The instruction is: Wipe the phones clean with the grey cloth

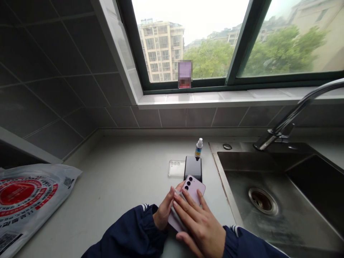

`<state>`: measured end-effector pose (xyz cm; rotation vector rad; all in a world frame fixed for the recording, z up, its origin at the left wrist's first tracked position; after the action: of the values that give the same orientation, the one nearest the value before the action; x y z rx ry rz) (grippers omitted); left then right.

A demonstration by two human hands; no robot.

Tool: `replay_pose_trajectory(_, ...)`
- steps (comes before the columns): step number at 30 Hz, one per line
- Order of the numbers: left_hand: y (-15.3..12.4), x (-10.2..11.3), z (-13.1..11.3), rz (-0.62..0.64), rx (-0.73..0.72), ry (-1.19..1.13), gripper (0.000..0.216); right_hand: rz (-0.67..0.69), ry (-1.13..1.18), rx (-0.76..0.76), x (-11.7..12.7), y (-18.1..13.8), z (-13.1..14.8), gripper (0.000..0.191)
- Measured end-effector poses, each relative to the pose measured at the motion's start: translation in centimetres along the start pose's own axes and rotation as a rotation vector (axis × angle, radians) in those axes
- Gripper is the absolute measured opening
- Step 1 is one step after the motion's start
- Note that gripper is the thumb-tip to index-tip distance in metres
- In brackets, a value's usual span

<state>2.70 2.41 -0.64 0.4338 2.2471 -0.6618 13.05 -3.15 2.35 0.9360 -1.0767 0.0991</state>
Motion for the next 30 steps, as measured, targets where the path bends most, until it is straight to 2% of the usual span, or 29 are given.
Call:
replay_pose_trajectory(6, -0.2, -0.3, -0.2, 0.067, -0.034, 0.081, 0.061, -0.018, -0.094, -0.096, 0.0, -0.1, -2.2, 0.062)
replay_pose_trajectory(12, -0.9, -0.6, 0.6, 0.168, 0.111, 0.129, 0.071, -0.083, -0.18, -0.2, 0.1, -0.6, -4.5, 0.058)
replay_pose_trajectory(18, -1.1, -0.8, 0.8, 0.133, 0.094, 0.171, 0.074, -0.074, -0.143, -0.189, -0.3, -1.1, -4.3, 0.058)
replay_pose_trajectory(23, -0.6, -0.3, 0.5, 0.03, -0.076, 0.191, 0.074, -0.022, -0.058, -0.118, -0.3, -1.1, -3.2, 0.058)
replay_pose_trajectory(30, -0.7, -0.1, 0.7, -0.05, -0.079, 0.151, 0.073, -0.04, 0.051, -0.048, -0.2, -1.4, -1.6, 0.055)
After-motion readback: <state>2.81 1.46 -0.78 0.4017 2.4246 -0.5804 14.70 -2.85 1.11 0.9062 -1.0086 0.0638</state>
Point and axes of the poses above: each hand's wrist, its own y-axis towards the middle knuckle, its own x-axis out of the back of the hand, z = x × y, the point moved 4 cm from there along y, towards the middle knuckle, and after that the axes turned 14 degrees about -z, right-handed, at the moved point
